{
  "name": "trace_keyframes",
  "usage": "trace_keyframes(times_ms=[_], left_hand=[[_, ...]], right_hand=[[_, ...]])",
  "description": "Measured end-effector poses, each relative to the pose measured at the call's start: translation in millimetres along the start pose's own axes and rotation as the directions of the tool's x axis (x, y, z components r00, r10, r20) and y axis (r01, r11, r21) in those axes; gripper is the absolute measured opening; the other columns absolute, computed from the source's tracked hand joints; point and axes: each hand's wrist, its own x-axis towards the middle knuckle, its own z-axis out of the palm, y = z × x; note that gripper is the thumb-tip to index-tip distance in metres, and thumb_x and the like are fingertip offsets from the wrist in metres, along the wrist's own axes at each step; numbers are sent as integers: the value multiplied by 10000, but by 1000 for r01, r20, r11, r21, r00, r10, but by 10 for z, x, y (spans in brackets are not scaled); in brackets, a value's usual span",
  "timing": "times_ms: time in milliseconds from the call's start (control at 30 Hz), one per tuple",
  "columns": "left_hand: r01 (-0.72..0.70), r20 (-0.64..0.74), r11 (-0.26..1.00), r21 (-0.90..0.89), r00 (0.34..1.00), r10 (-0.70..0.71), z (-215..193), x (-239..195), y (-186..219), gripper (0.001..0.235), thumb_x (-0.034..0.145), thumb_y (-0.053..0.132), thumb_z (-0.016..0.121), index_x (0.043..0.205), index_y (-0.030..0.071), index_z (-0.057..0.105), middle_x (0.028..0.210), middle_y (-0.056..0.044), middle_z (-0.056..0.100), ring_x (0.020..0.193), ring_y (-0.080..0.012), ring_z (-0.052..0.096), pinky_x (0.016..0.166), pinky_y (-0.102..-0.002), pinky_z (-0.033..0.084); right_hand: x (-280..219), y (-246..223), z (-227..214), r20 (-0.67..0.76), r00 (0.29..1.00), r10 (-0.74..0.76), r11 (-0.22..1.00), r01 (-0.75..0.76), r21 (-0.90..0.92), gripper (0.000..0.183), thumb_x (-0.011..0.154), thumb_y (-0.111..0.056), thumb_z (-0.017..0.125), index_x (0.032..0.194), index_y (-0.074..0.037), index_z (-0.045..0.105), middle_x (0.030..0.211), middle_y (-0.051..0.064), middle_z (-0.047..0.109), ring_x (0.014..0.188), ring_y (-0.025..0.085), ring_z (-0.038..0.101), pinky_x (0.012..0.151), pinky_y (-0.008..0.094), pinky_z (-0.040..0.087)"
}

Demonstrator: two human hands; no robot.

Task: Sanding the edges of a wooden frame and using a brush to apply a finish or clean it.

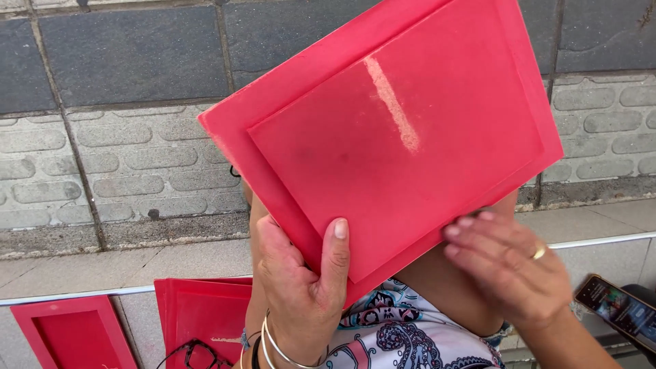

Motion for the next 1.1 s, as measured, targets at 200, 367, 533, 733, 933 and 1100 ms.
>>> trace_keyframes(times_ms=[200, 367, 533, 733, 933, 1100], left_hand=[[17, 24, 997, -76, 1000, -15, -25, 17, 17, 244, 826, 165, 567, 915, -8, 419, 628, -25, 482, 441, -78, 427, 370, -199, 383], [35, 0, 994, -105, 999, -35, -39, 11, 24, 269, 810, 172, 584, 917, -13, 421, 554, -20, 518, 374, -78, 430, 318, -202, 381], [7, 20, 990, -141, 1000, -4, -37, 21, 35, 251, 822, 170, 566, 895, -12, 408, 548, -29, 538, 358, -81, 455, 301, -199, 377], [23, 48, 987, -159, 999, -16, -53, 38, 27, 271, 825, 186, 554, 932, -7, 396, 587, -48, 572, 391, -83, 489, 330, -189, 403], [50, 51, 994, -96, 998, -46, -66, 29, 39, 274, 824, 177, 563, 954, -13, 416, 568, -22, 526, 389, -79, 436, 341, -203, 383], [-98, 38, 993, -72, 994, 101, -32, 45, 33, 246, 819, 120, 542, 949, -39, 407, 1049, -180, 467, 846, -216, 512, 741, -303, 458]], right_hand=[[49, -167, 54, 3, 1000, -3, 1000, 3, -27, 64, 734, -4, 623, 792, -14, 647, 880, 113, 664, 888, 259, 627, 871, 414, 500], [29, -189, 80, -54, 996, 77, 996, -79, -30, 96, 762, 99, 608, 745, 6, 629, 850, 142, 658, 873, 306, 636, 891, 441, 506], [-3, -170, 37, 100, 994, -35, 999, 37, -14, 130, 752, -100, 574, 812, -20, 657, 889, 116, 676, 918, 247, 633, 902, 411, 491], [96, -361, 110, 138, 985, -104, 992, 92, 86, 168, 744, -141, 580, 859, -50, 663, 974, 84, 661, 967, 213, 617, 900, 391, 485], [97, -183, 88, 3, 1000, -20, 999, 20, 36, 125, 762, -85, 539, 777, -18, 643, 846, 142, 662, 853, 274, 639, 853, 428, 499], [66, -127, -2, 70, 996, -54, 998, 53, 21, 113, 761, -96, 582, 813, -45, 668, 923, 93, 671, 910, 217, 638, 881, 376, 489]])
